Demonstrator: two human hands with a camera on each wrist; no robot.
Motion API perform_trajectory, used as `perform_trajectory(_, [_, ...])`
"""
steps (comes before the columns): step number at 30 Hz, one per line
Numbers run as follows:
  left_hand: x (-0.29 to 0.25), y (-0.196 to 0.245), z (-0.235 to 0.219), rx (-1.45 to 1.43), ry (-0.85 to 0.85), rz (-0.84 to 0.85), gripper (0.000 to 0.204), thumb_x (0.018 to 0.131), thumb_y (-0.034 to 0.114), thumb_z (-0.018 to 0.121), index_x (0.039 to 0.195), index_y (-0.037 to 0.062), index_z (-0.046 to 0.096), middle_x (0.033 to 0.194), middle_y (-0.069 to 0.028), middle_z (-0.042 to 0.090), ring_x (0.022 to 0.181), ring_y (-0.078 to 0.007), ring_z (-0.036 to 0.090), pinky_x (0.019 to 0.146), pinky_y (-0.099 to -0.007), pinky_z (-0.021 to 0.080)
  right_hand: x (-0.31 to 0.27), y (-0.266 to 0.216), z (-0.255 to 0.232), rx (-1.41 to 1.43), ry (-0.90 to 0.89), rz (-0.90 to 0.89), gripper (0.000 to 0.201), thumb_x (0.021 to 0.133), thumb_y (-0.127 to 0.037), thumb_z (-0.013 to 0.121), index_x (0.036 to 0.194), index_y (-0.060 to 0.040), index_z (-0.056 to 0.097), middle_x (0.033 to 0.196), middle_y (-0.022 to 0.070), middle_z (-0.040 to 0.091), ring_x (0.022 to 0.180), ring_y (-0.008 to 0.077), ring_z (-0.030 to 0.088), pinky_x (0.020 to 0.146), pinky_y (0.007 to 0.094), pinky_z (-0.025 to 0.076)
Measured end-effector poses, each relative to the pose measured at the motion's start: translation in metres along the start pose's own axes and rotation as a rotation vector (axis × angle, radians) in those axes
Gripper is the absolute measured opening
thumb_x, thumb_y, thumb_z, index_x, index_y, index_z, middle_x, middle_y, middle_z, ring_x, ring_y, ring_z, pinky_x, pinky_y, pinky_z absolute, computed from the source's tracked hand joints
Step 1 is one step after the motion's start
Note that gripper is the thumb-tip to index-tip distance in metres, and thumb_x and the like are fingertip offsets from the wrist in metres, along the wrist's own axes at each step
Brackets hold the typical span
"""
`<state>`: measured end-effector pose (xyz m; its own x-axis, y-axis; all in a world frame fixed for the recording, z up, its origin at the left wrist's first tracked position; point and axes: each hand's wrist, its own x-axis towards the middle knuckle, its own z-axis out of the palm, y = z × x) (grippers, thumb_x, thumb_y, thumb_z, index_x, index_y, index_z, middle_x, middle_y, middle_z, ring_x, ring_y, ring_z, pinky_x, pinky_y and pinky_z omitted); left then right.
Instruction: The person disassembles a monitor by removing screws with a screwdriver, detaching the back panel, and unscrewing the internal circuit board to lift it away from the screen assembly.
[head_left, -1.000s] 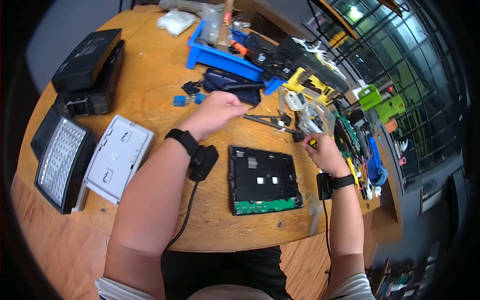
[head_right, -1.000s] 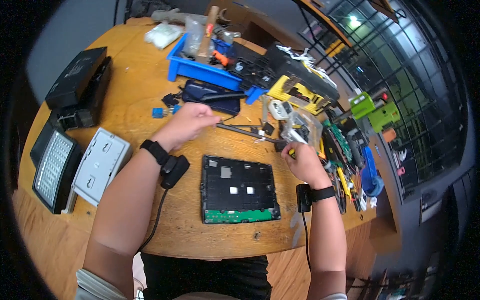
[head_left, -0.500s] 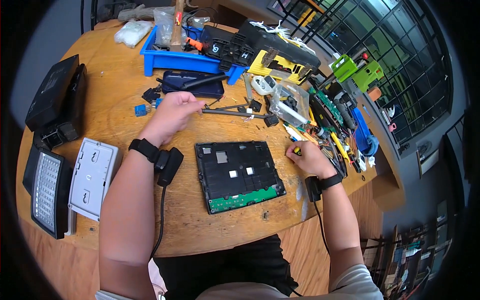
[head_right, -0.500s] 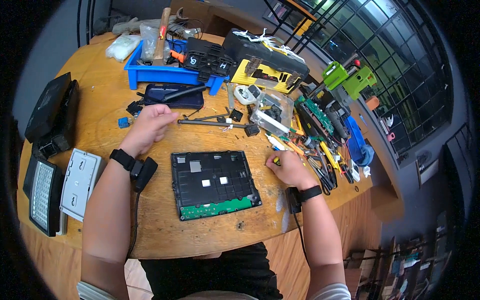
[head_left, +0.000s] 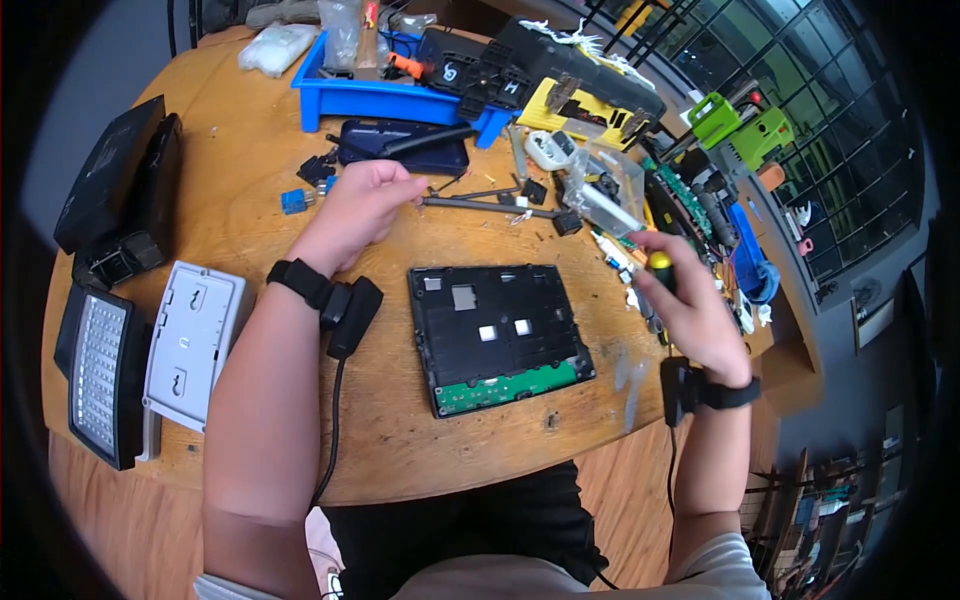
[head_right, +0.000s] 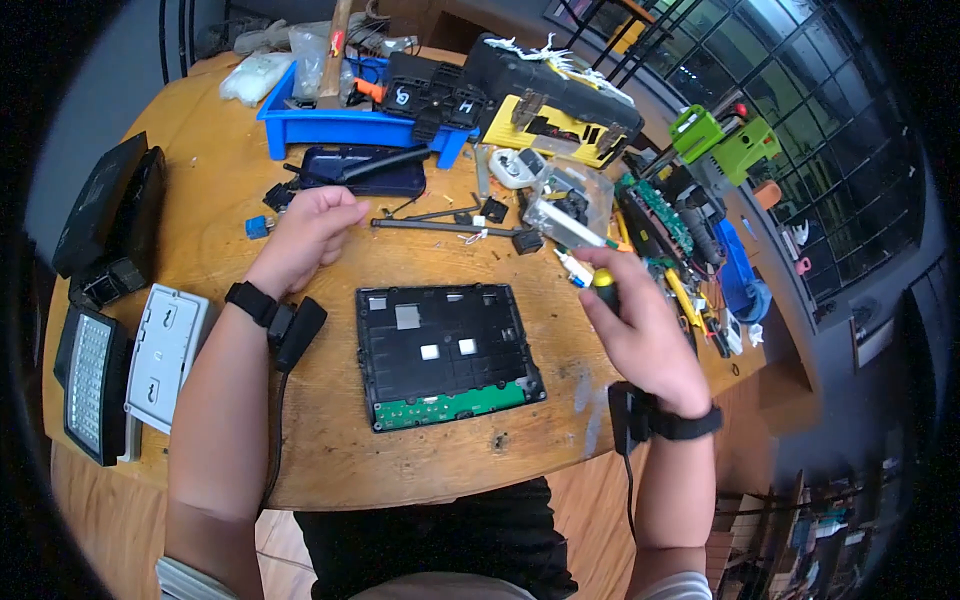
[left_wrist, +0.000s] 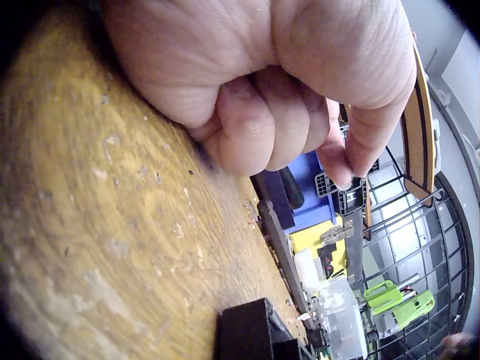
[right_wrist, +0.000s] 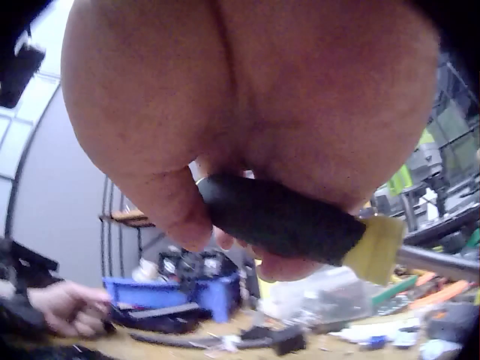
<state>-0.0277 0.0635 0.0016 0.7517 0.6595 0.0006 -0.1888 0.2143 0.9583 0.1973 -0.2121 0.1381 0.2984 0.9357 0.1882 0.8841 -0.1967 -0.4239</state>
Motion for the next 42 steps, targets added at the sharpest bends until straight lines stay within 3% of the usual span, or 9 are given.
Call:
perform_trajectory(1, [0.000,0.000,-0.001,0.005,0.005,-0.009,0.021,0.100,0.019,0.066,0.082,0.0109,0.058,0.056,0.0119,0.037,0.042,-0.0006,0.025,0.041,-0.0238,0.015,-0.007,-0.026,-0.003,0.220,-0.008,0.127,0.036,0.096,-0.003,0.064,0.131,-0.0034,0.058,0.105,0.0097,0.059,0.092,0.0157,0.055,0.082,0.0267,0.045])
perform_trajectory(3, [0.001,-0.002,0.000,-0.006,0.002,-0.002,0.022,0.100,0.019,0.066,0.082,0.0106,0.058,0.056,0.0118,0.036,0.042,-0.0008,0.025,0.041,-0.0239,0.015,-0.017,-0.050,-0.008,0.396,-0.036,0.083,0.032,0.096,-0.003,0.064,0.128,-0.0044,0.060,0.096,0.0053,0.059,0.087,0.0129,0.055,0.078,0.0270,0.045])
perform_trajectory(6, [0.003,-0.003,0.000,0.023,-0.002,0.012,0.021,0.100,0.020,0.066,0.083,0.0103,0.059,0.056,0.0116,0.037,0.042,-0.0008,0.025,0.041,-0.0239,0.014,-0.018,-0.061,0.000,0.108,-0.189,-0.108,0.025,0.094,-0.005,0.067,0.119,-0.0062,0.062,0.087,0.0070,0.062,0.080,0.0223,0.062,0.074,0.0320,0.049])
perform_trajectory(7, [0.003,-0.003,0.000,0.024,-0.001,0.008,0.021,0.100,0.020,0.066,0.083,0.0103,0.059,0.056,0.0116,0.037,0.042,-0.0008,0.025,0.041,-0.0239,0.014,-0.016,-0.066,0.003,0.045,-0.227,-0.104,0.024,0.093,-0.007,0.068,0.117,-0.0076,0.062,0.095,0.0118,0.065,0.089,0.0275,0.066,0.078,0.0340,0.050])
perform_trajectory(10, [0.002,-0.002,0.000,0.040,-0.004,0.010,0.021,0.100,0.020,0.067,0.083,0.0100,0.059,0.056,0.0116,0.037,0.042,-0.0007,0.025,0.041,-0.0237,0.014,-0.016,-0.057,0.011,-0.012,-0.163,-0.237,0.022,0.094,-0.009,0.068,0.115,-0.0054,0.061,0.104,0.0133,0.068,0.097,0.0257,0.068,0.085,0.0351,0.051])
perform_trajectory(13, [0.001,-0.002,0.001,0.059,0.008,0.007,0.021,0.099,0.021,0.067,0.084,0.0096,0.060,0.056,0.0116,0.037,0.042,-0.0006,0.024,0.041,-0.0235,0.015,-0.028,-0.062,0.023,0.601,0.149,-0.166,0.021,0.099,-0.013,0.064,0.113,-0.0010,0.055,0.107,0.0125,0.068,0.102,0.0208,0.066,0.094,0.0347,0.051])
perform_trajectory(15, [0.001,-0.002,0.000,0.048,-0.017,0.025,0.021,0.099,0.022,0.067,0.084,0.0093,0.060,0.056,0.0119,0.037,0.042,-0.0005,0.024,0.041,-0.0233,0.015,-0.033,-0.066,0.027,0.634,0.094,-0.180,0.021,0.099,-0.012,0.064,0.114,-0.0010,0.054,0.106,0.0117,0.068,0.099,0.0196,0.066,0.092,0.0327,0.052])
perform_trajectory(38, [0.001,-0.001,-0.001,0.056,-0.020,0.023,0.022,0.099,0.024,0.068,0.086,0.0089,0.060,0.058,0.0121,0.038,0.042,0.0001,0.026,0.041,-0.0223,0.016,-0.030,-0.081,0.052,0.472,0.026,-0.206,0.021,0.097,-0.015,0.069,0.109,-0.0026,0.057,0.103,0.0117,0.070,0.094,0.0204,0.069,0.083,0.0311,0.053])
perform_trajectory(42, [0.003,-0.004,-0.002,0.033,-0.024,0.023,0.021,0.099,0.023,0.069,0.086,0.0087,0.060,0.058,0.0120,0.039,0.042,0.0001,0.026,0.041,-0.0221,0.017,-0.027,-0.092,0.046,0.276,0.053,-0.307,0.029,0.093,-0.017,0.072,0.117,-0.0024,0.065,0.094,0.0081,0.068,0.087,0.0210,0.064,0.079,0.0305,0.051])
